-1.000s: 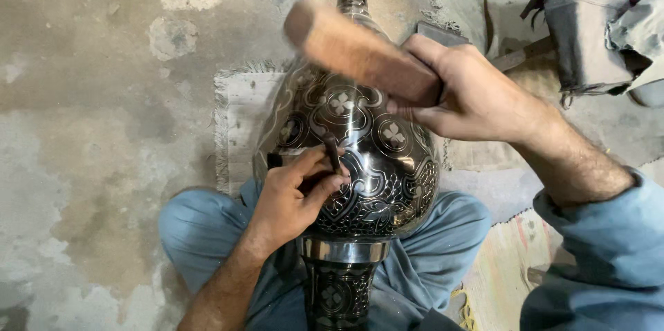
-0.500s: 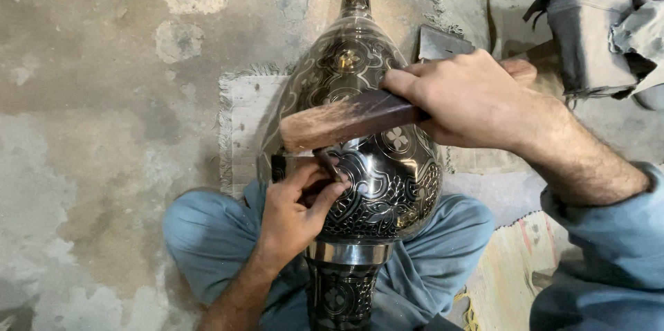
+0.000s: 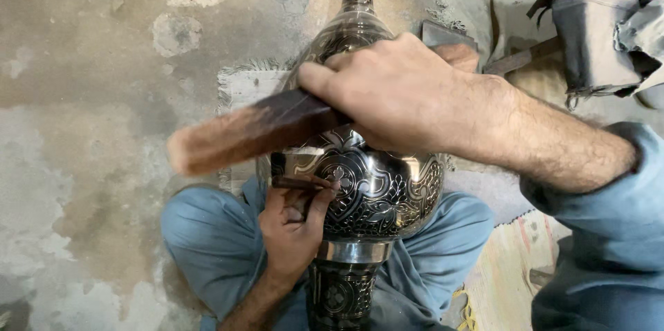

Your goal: The person sits on the floor and uses a chisel and wooden mallet to engrave floral patterns into a large metal vessel. They repeatedly strike the chisel to deepen the design on the vessel's surface.

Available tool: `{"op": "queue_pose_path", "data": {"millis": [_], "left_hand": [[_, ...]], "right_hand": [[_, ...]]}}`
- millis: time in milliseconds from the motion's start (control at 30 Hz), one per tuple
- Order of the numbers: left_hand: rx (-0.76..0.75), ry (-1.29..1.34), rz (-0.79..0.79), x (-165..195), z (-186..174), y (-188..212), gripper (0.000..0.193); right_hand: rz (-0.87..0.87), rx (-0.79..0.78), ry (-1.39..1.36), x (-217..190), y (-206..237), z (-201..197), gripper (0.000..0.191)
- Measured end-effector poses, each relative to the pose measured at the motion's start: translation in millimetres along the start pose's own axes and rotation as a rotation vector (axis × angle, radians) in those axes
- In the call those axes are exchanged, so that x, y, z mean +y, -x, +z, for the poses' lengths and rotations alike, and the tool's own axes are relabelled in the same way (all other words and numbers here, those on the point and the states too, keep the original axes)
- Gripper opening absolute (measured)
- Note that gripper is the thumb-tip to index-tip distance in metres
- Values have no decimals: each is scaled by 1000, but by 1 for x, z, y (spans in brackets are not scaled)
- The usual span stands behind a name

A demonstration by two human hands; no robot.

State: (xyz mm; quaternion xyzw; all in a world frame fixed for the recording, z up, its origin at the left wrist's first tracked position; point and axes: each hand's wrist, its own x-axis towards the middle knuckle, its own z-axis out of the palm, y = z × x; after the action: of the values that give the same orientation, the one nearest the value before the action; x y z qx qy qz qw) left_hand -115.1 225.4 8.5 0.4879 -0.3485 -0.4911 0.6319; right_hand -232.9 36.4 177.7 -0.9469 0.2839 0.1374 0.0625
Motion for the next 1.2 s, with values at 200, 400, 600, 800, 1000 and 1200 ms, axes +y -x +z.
{"op": "queue_pose_path", "data": {"millis": [200, 400, 600, 800, 1000, 1200], "left_hand": [[38, -29, -18, 1, 12, 8, 20], [4, -15, -56, 6, 19, 8, 19], [-38, 59, -53, 9, 28, 9, 21], [9, 18, 155, 18, 17, 3, 22], [-57, -5, 56, 38, -10, -36, 33], [-503, -125, -119, 42, 0, -66, 33]], "right_hand": [[-202, 151, -40, -22, 1, -35, 18], [-218, 107, 106, -22, 2, -48, 18], [-177, 22, 137, -14, 13, -56, 24], [-10, -3, 162, 5, 42, -44, 33], [-191, 687, -690, 50, 132, 11, 62], [701, 588, -870, 30, 199, 163, 41]]}}
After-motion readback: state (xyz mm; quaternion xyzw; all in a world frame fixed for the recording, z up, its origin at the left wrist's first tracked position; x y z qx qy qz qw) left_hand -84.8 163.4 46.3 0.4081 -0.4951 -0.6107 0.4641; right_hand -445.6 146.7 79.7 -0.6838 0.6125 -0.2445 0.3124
